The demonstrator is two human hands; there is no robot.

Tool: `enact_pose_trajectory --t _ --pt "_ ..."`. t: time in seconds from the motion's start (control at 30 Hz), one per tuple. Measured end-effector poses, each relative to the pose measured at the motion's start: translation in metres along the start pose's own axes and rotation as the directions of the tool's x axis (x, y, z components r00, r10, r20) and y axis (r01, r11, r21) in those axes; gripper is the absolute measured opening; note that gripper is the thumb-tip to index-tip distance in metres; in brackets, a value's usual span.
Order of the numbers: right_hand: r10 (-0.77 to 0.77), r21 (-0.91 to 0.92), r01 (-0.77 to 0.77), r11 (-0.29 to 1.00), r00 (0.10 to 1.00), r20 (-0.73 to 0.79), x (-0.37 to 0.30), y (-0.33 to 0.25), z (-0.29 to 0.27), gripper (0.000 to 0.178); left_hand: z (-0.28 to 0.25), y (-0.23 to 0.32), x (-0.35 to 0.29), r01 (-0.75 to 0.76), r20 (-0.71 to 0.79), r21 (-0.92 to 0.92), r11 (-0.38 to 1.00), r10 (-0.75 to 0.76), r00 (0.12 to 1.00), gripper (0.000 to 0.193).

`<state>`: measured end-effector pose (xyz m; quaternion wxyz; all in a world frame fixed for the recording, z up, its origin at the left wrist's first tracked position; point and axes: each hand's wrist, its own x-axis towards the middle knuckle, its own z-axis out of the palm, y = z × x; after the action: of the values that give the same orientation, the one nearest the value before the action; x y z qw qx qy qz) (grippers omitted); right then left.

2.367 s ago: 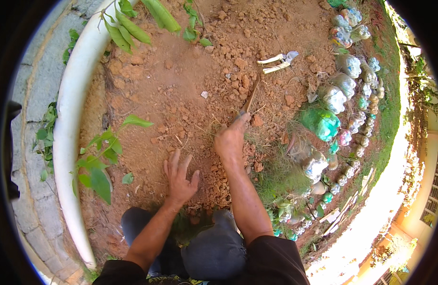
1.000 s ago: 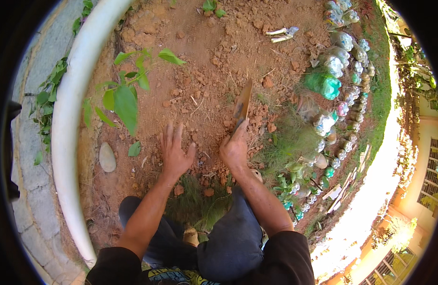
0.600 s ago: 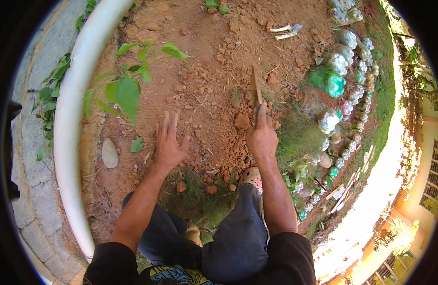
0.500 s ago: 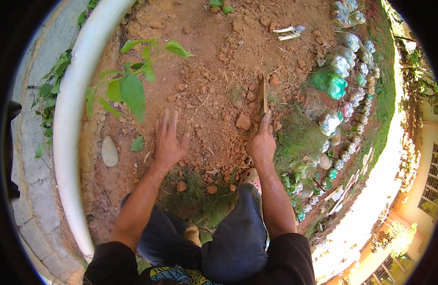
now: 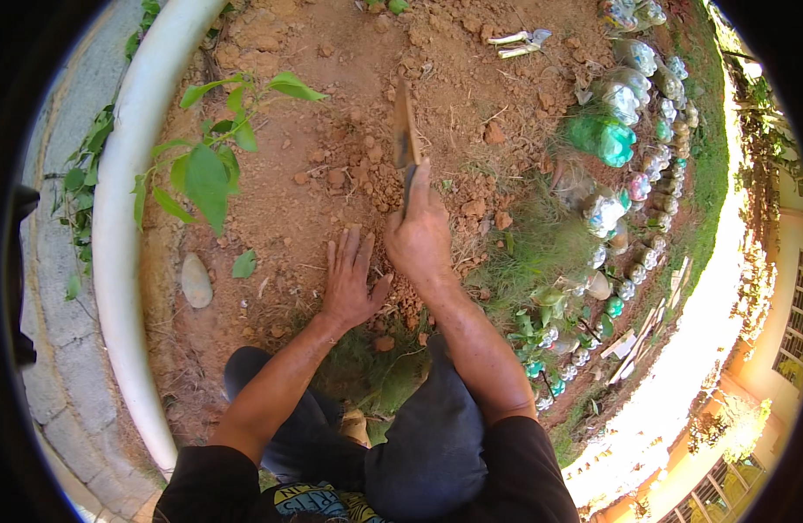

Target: The person plants small seedlings in a garden bed using a hand trowel. They dig holes, place the seedlings, and cover the roots with soil, repeating the process for multiple plants.

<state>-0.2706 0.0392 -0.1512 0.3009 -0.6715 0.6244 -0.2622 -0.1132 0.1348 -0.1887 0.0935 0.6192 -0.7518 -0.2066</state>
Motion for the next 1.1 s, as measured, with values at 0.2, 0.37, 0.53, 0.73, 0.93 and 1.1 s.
enact_pose_trajectory --t 0.2,0.37,0.53,0.73,0.93,1.1 --pt "0.125 -0.058 -0.134 0.989 0.982 -0.139 0.008 0.04 -0.032 0.079 -0.026 -0.019 0.02 -0.1 -0.172 -0.073 0.992 0.086 0.981 0.054" --pt "0.325 0.058 -0.321 0.945 0.942 -0.084 -0.003 0.062 -0.025 0.075 -0.035 0.006 0.083 -0.217 -0.168 -0.029 0.976 0.209 0.963 0.054" --pt "0.231 -0.007 -0.235 0.972 0.959 -0.162 -0.002 0.081 -0.028 0.069 -0.046 0.052 0.18 -0.109 -0.06 0.413 0.904 0.146 0.987 0.062" --pt "0.184 0.25 -0.134 0.959 0.965 -0.187 -0.001 0.078 -0.073 0.064 -0.057 0.056 0.234 -0.196 0.281 0.715 0.671 -0.02 0.959 0.038" --pt "0.319 0.384 -0.142 0.912 0.836 -0.447 -0.002 0.074 -0.082 0.065 -0.063 0.061 0.229 -0.225 0.444 0.546 0.807 -0.051 0.895 0.02" --pt "0.156 -0.118 -0.155 0.981 0.988 0.002 -0.02 0.082 -0.06 0.068 -0.071 0.062 0.224 -0.039 0.549 0.369 0.929 -0.184 0.815 0.022"
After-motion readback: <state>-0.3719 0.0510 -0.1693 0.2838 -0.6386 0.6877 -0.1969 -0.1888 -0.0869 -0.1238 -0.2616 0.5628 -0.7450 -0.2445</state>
